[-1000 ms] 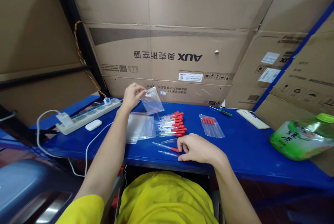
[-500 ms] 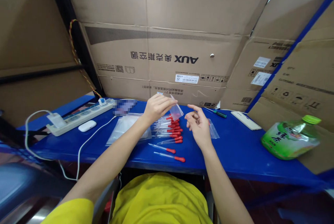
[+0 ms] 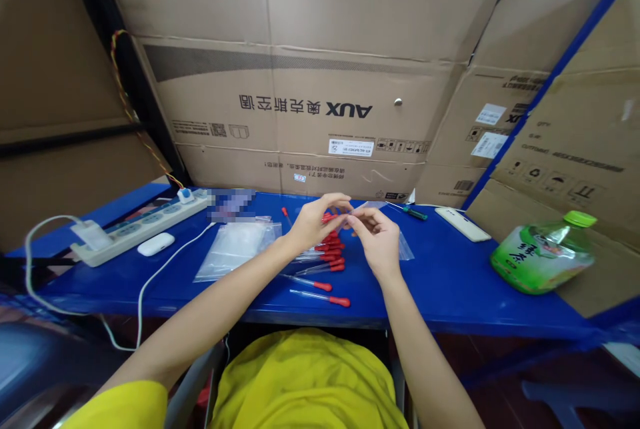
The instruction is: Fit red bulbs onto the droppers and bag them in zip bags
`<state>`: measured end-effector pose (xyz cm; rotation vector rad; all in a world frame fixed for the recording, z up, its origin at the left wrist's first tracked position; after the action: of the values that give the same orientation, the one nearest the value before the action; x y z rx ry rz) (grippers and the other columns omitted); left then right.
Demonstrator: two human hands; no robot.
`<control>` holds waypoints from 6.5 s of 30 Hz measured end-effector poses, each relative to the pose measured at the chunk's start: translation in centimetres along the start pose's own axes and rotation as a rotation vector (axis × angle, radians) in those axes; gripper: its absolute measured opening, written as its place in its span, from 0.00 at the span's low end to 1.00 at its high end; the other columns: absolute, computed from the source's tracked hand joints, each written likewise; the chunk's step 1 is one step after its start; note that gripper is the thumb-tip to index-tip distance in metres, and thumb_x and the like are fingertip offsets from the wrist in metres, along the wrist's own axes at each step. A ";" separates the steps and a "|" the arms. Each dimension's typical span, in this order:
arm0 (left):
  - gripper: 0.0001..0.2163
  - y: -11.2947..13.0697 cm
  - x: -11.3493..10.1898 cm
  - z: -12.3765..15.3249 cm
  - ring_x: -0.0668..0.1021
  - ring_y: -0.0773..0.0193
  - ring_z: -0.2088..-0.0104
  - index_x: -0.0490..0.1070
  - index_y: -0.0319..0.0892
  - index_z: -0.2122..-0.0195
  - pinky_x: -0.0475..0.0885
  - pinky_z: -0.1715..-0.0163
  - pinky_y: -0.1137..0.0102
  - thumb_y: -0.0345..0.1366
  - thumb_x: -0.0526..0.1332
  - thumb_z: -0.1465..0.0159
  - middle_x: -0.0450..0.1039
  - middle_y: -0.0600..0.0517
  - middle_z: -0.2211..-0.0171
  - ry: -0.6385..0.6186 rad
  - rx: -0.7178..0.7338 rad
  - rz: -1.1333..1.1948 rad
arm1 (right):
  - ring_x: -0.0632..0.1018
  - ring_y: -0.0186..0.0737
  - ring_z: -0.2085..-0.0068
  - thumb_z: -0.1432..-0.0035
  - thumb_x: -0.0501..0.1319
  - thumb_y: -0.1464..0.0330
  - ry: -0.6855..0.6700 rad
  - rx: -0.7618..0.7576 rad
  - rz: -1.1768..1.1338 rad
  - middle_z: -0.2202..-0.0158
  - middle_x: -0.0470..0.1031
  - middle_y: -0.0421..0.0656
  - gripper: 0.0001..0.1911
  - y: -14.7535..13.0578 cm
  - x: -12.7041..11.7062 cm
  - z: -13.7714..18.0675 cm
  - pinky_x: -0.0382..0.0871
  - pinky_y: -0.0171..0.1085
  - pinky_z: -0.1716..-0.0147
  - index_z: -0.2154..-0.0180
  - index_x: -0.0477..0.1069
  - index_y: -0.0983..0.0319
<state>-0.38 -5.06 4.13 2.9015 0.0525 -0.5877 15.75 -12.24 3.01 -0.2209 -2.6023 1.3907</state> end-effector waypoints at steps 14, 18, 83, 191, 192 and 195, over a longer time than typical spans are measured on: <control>0.10 0.9 0.0 -0.6 0.79 0.62 0.60 0.80 0.40 0.56 0.74 0.58 0.66 0.41 0.64 0.27 0.77 0.46 0.61 -0.039 -0.142 0.137 | 0.82 0.43 0.66 0.39 0.71 0.53 -0.012 0.007 0.008 0.68 0.82 0.42 0.16 0.1 -0.5 -0.3 0.76 0.38 0.68 0.64 0.76 0.58; 0.13 1.0 0.0 -0.8 0.79 0.62 0.63 0.80 0.40 0.61 0.74 0.59 0.66 0.44 0.64 0.26 0.78 0.48 0.65 -0.039 -0.242 0.186 | 0.83 0.45 0.64 0.38 0.70 0.51 -0.028 -0.013 0.084 0.67 0.81 0.42 0.17 0.3 -0.6 -0.4 0.77 0.39 0.67 0.64 0.75 0.58; 0.16 0.1 0.3 0.1 0.73 0.67 0.71 0.72 0.40 0.63 0.67 0.66 0.71 0.45 0.56 0.23 0.73 0.53 0.70 -0.183 -0.323 0.176 | 0.76 0.39 0.69 0.35 0.67 0.53 -0.147 -0.026 0.181 0.70 0.75 0.39 0.16 0.2 -0.5 -0.2 0.71 0.38 0.66 0.67 0.71 0.57; 0.09 1.0 -3.0 1.4 0.81 0.58 0.45 0.66 0.47 0.61 0.76 0.41 0.50 0.43 0.65 0.36 0.79 0.51 0.55 1.186 -0.967 1.192 | 0.80 0.40 0.71 0.55 0.71 0.80 -0.923 0.062 0.976 0.75 0.81 0.36 0.13 -4.2 -0.5 4.0 0.61 0.36 0.70 0.78 0.77 0.55; 0.09 1.1 -2.9 1.4 0.81 0.59 0.46 0.66 0.47 0.61 0.77 0.41 0.50 0.43 0.64 0.35 0.79 0.51 0.55 1.201 -0.973 1.197 | 0.80 0.40 0.71 0.56 0.70 0.80 -0.914 0.070 0.983 0.75 0.81 0.36 0.13 -4.5 -0.5 4.0 0.61 0.36 0.70 0.78 0.77 0.55; 0.09 1.1 -3.0 1.5 0.81 0.59 0.46 0.66 0.47 0.62 0.77 0.41 0.51 0.44 0.64 0.35 0.79 0.51 0.55 1.172 -0.966 1.175 | 0.80 0.40 0.71 0.57 0.69 0.81 -0.891 0.079 0.981 0.74 0.81 0.37 0.13 -5.0 -0.9 3.9 0.61 0.35 0.71 0.78 0.77 0.56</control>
<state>-3.60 -6.41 4.09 1.4950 -0.8365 1.0137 15.48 -18.32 5.01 -1.2610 -3.2748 2.2898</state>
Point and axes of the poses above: each hand's wrist, its own z-axis away from the middle knuckle, its own x-axis out of the palm, y = z × x, the point moved 1 cm from there along -z, towards the middle knuckle
